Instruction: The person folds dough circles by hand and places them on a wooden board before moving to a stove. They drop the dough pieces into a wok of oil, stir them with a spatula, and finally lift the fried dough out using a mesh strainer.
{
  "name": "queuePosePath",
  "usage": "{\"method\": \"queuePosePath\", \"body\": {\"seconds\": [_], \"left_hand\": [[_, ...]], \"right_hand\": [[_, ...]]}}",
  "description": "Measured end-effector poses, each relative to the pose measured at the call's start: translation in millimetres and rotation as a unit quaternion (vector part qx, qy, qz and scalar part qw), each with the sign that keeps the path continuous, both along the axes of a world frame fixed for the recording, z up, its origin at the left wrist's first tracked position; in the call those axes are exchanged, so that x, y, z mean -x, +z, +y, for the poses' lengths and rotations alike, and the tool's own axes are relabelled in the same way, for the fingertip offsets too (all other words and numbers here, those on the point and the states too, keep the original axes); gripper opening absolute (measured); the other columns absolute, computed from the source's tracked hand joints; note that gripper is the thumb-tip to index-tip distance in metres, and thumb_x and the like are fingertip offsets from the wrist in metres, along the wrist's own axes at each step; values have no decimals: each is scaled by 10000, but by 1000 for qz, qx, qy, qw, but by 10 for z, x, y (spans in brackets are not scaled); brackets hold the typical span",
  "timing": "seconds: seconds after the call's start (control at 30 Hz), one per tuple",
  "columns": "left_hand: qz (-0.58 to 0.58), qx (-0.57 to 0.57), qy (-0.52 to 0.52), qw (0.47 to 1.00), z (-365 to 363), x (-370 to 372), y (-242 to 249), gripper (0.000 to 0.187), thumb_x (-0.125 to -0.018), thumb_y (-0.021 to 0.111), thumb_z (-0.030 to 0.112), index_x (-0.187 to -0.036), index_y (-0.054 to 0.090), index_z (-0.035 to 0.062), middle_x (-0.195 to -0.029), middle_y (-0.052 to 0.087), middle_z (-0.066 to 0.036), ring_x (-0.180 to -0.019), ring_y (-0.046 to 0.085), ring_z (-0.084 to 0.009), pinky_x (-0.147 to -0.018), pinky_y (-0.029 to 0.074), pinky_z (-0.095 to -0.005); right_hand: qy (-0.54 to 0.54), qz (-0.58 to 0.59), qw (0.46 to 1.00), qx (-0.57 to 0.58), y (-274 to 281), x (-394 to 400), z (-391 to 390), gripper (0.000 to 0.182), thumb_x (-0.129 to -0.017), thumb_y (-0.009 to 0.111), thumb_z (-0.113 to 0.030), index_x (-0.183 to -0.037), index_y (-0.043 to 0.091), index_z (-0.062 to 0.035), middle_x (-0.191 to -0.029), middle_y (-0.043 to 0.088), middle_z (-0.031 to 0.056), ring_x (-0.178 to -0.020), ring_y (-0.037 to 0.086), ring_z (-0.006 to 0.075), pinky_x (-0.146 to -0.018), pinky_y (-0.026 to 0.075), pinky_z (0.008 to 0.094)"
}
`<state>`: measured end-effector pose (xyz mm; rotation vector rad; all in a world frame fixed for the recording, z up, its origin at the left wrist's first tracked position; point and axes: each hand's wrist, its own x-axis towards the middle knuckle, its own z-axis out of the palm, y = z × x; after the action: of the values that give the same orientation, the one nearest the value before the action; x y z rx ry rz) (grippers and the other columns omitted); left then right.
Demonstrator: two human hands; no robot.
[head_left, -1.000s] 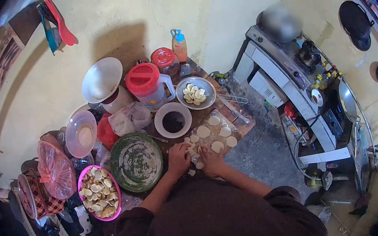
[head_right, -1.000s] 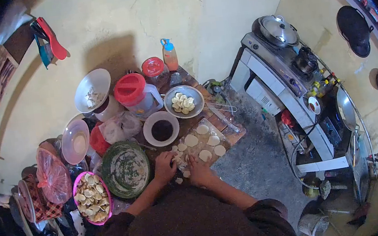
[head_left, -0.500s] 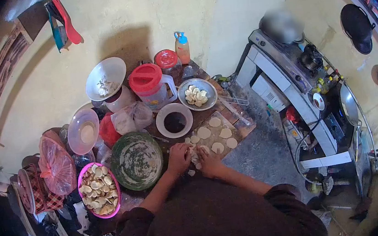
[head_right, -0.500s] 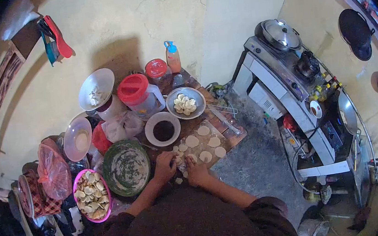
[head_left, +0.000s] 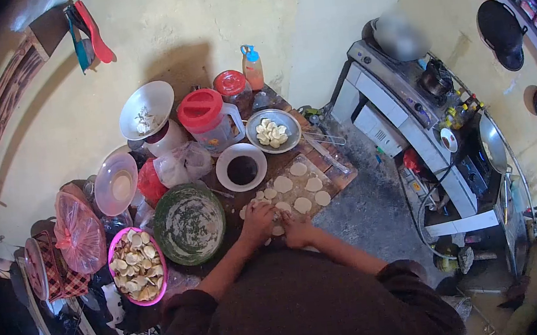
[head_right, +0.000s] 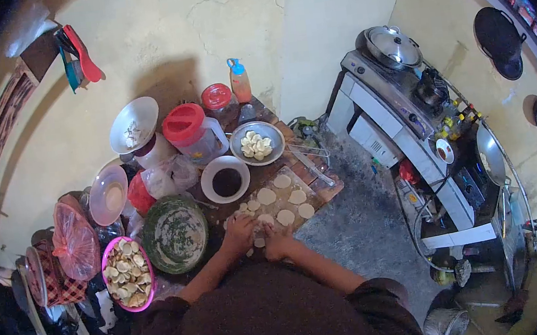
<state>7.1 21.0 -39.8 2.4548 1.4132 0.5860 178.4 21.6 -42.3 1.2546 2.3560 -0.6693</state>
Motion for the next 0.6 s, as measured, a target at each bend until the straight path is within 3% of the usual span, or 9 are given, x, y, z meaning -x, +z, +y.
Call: {"method": "queuePosePath", "body": {"seconds": [0.03,0.07,0.1,0.17,0.2,0.27,0.33,0.5,0.6], "left_hand": [[0,0,0,1000,-53,-53,29,437,-668,605,100,-1099,550,49,-1118,550,-112,-1132,462,-269,-929,283,-578],[73,2,-8,997,-91,-113,64,509,-689,586,151,-1175,499,28,-1219,491,-111,-1222,372,-252,-958,173,-638],[146,2,-14,989,-99,-156,111,588,-709,567,202,-1251,448,7,-1321,431,-110,-1313,281,-234,-986,63,-698],[182,34,-18,983,-181,-206,98,666,-699,571,255,-1294,394,12,-1366,374,-106,-1339,214,-229,-960,3,-723],[218,67,-26,973,-198,-216,167,748,-690,575,309,-1337,340,16,-1412,316,-103,-1366,147,-224,-934,-56,-748],[210,108,-33,971,-186,-193,294,779,-679,575,343,-1340,332,10,-1415,310,-112,-1367,140,-227,-942,-52,-742],[207,152,-42,966,-192,-196,366,812,-668,575,378,-1343,323,4,-1418,304,-120,-1369,133,-231,-950,-47,-737],[284,89,-56,953,-214,-219,256,886,-652,591,424,-1346,289,-37,-1431,247,-179,-1364,153,-247,-963,-71,-719],[283,114,-50,951,-188,-302,430,927,-642,615,471,-1348,287,-31,-1434,226,-194,-1361,162,-254,-976,-62,-708]], "right_hand": [[-7,-27,995,98,20,2,169,675,-874,360,-346,-1414,102,-34,-1484,99,143,-1370,115,271,-961,72,708],[-14,-53,980,192,46,14,274,660,-874,358,-340,-1410,130,-30,-1484,107,141,-1371,111,266,-954,72,712],[-13,-52,981,188,64,7,243,660,-874,358,-340,-1410,130,-30,-1484,107,141,-1371,111,266,-954,72,712],[27,-58,997,-47,85,-32,49,628,-869,349,-326,-1398,186,-28,-1481,125,139,-1372,120,249,-950,50,718],[27,-57,997,-48,61,-27,34,628,-869,349,-326,-1398,186,-28,-1481,125,139,-1372,120,249,-950,50,718],[-5,-44,997,-59,7,-50,-3,753,-795,442,-359,-1406,165,-16,-1492,91,115,-1382,80,213,-973,-17,698],[-7,-46,998,-35,292,34,42,756,-797,441,-360,-1407,156,-16,-1492,94,116,-1381,81,210,-970,-23,702],[25,-83,992,-95,118,45,54,769,-804,443,-360,-1412,122,-17,-1491,100,107,-1381,74,208,-968,-27,706],[-4,-56,998,-4,180,58,130,778,-802,451,-346,-1414,103,-14,-1490,109,102,-1378,99,217,-966,-21,710]]}}
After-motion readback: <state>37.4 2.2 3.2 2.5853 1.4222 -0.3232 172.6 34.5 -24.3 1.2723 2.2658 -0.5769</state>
